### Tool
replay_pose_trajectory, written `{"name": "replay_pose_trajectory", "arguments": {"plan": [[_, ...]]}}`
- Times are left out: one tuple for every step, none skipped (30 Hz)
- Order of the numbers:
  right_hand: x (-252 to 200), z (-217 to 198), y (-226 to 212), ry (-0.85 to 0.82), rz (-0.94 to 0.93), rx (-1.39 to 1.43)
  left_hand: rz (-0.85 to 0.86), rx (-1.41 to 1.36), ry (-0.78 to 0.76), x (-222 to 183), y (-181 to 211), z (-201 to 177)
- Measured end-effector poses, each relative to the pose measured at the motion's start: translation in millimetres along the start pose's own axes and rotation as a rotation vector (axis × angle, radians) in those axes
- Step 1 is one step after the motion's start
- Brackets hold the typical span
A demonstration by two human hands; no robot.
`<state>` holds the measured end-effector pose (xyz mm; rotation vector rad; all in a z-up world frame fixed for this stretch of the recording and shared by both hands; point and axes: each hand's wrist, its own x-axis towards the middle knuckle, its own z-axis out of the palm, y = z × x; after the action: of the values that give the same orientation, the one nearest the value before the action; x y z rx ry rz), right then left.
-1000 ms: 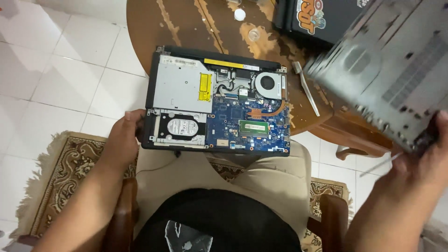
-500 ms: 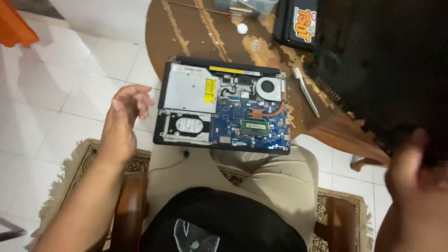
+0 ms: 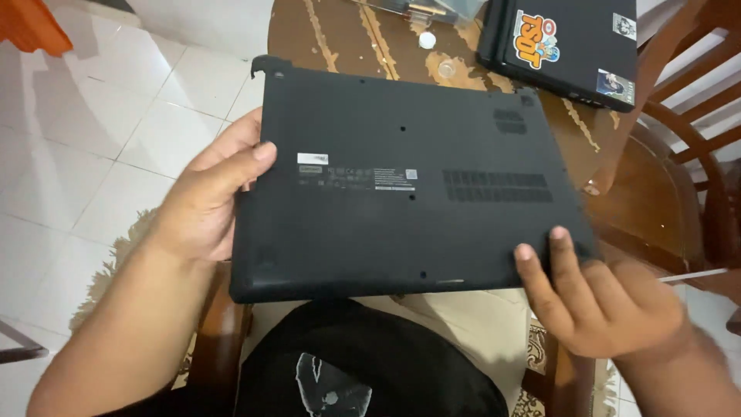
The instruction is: Unscrewing internal components and reassembling the outer casing of a laptop.
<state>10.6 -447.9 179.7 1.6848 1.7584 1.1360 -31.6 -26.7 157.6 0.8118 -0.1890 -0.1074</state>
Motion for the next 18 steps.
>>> {"name": "replay_pose_trajectory", "arguments": {"plan": [[5, 0, -5, -0.021, 0.089, 0.002, -0.007, 0.020, 0.107, -1, -4, -1], [10, -1, -11, -0.044, 0.178, 0.005, -0.017, 0.040, 0.213, -2, -8, -3], [3, 0, -23, -0.048, 0.176, 0.008, -0.020, 0.036, 0.214, 1, -13, -5], [-3, 2, -34, -0.203, 0.376, 0.044, -0.031, 0.085, 0.313, 4, -17, -7], [-9, 4, -46, -0.360, 0.573, 0.079, -0.044, 0.134, 0.411, 6, -21, -9], [-3, 5, -48, -0.356, 0.565, 0.085, -0.040, 0.132, 0.420, 8, -23, -11], [3, 6, -50, -0.472, 0.896, 0.281, -0.045, 0.149, 0.431, 9, -26, -12], [9, 6, -53, -0.579, 1.232, 0.485, -0.055, 0.166, 0.444, 10, -29, -14], [19, 6, -47, -0.582, 1.223, 0.496, -0.056, 0.162, 0.456, 10, -32, -17], [29, 6, -43, -0.621, 1.442, 0.684, -0.052, 0.145, 0.431, 11, -34, -20], [39, 6, -38, -0.656, 1.656, 0.881, -0.048, 0.128, 0.407, 12, -38, -22], [38, 7, -43, -0.659, 1.656, 0.884, -0.051, 0.128, 0.410, 12, -41, -25], [36, 8, -47, -0.614, 1.715, 0.977, -0.059, 0.105, 0.429, 13, -44, -28], [35, 9, -51, -0.565, 1.774, 1.070, -0.067, 0.082, 0.446, 14, -47, -31], [35, 10, -54, -0.567, 1.776, 1.070, -0.070, 0.082, 0.446, 15, -48, -31], [35, 11, -56, -0.593, 1.817, 1.070, -0.143, 0.175, 0.507, 15, -49, -31], [36, 12, -57, -0.618, 1.857, 1.070, -0.216, 0.267, 0.567, 15, -50, -32], [33, 14, -62, -0.618, 1.851, 1.074, -0.213, 0.267, 0.573, 15, -53, -35]]}}
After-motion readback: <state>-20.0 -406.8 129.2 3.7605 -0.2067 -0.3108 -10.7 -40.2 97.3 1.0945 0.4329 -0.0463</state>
